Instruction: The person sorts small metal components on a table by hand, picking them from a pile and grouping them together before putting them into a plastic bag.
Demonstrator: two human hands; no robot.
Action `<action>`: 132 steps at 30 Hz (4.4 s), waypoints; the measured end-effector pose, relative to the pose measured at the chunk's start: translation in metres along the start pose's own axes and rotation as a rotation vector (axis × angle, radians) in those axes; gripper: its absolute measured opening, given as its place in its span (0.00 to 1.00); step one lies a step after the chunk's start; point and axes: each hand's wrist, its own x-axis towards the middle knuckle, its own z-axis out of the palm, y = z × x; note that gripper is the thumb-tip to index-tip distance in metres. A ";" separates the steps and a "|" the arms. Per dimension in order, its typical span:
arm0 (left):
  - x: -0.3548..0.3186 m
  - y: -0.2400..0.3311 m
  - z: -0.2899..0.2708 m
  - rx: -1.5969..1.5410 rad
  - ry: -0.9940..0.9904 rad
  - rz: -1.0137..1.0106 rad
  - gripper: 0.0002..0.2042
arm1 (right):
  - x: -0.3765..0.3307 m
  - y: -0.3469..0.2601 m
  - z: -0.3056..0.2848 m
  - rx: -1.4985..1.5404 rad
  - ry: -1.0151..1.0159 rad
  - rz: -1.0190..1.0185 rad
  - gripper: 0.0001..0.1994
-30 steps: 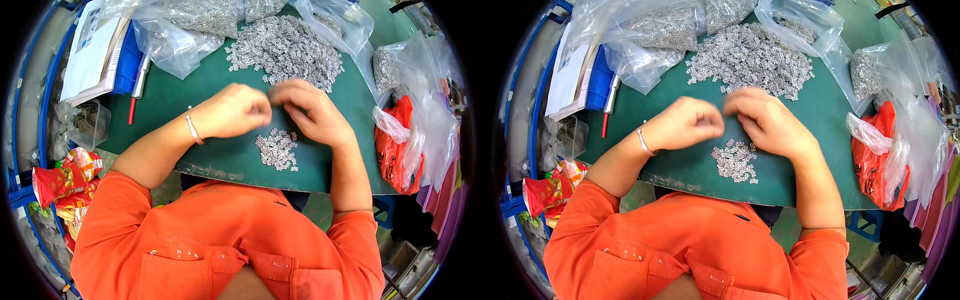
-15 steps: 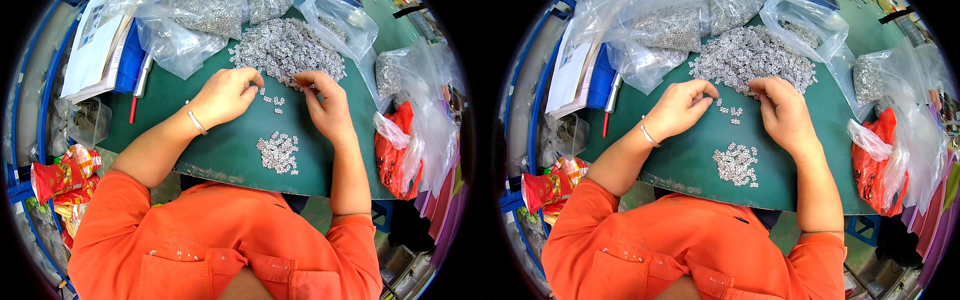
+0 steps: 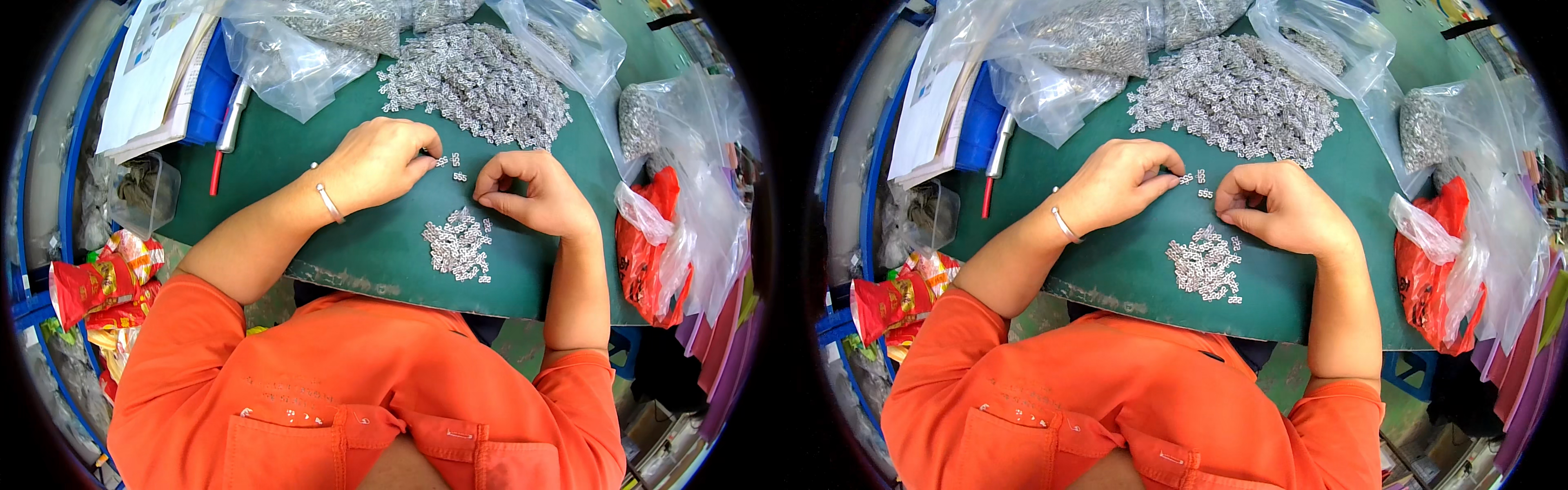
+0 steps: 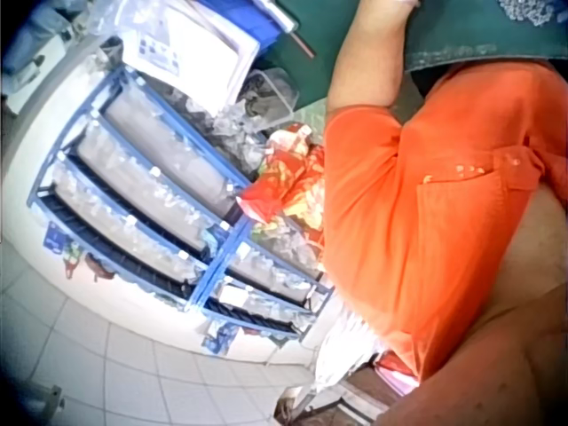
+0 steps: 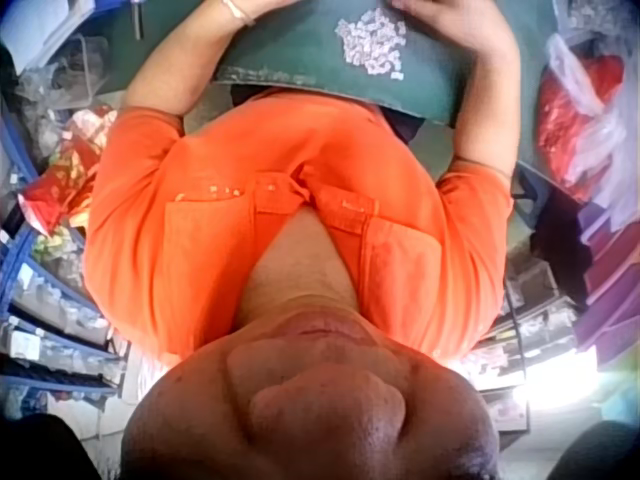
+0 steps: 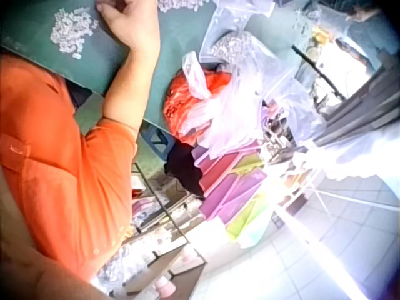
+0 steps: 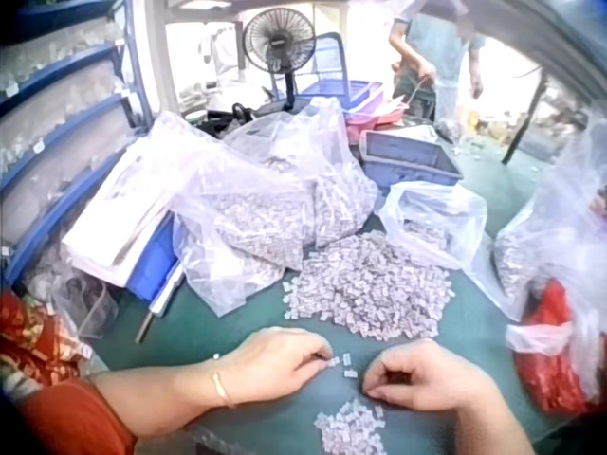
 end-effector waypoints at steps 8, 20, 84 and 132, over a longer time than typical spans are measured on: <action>0.000 0.006 0.001 0.002 -0.053 -0.046 0.06 | 0.009 -0.001 0.011 -0.201 0.086 -0.077 0.04; 0.010 -0.006 -0.022 -0.105 0.074 -0.223 0.09 | 0.016 0.006 0.018 -0.318 0.170 -0.338 0.07; 0.004 0.008 0.007 0.051 0.004 -0.041 0.08 | 0.017 0.000 0.027 -0.397 0.288 -0.228 0.08; -0.004 0.030 -0.007 -0.229 -0.348 0.095 0.04 | -0.003 0.002 0.001 -0.428 0.215 -0.167 0.06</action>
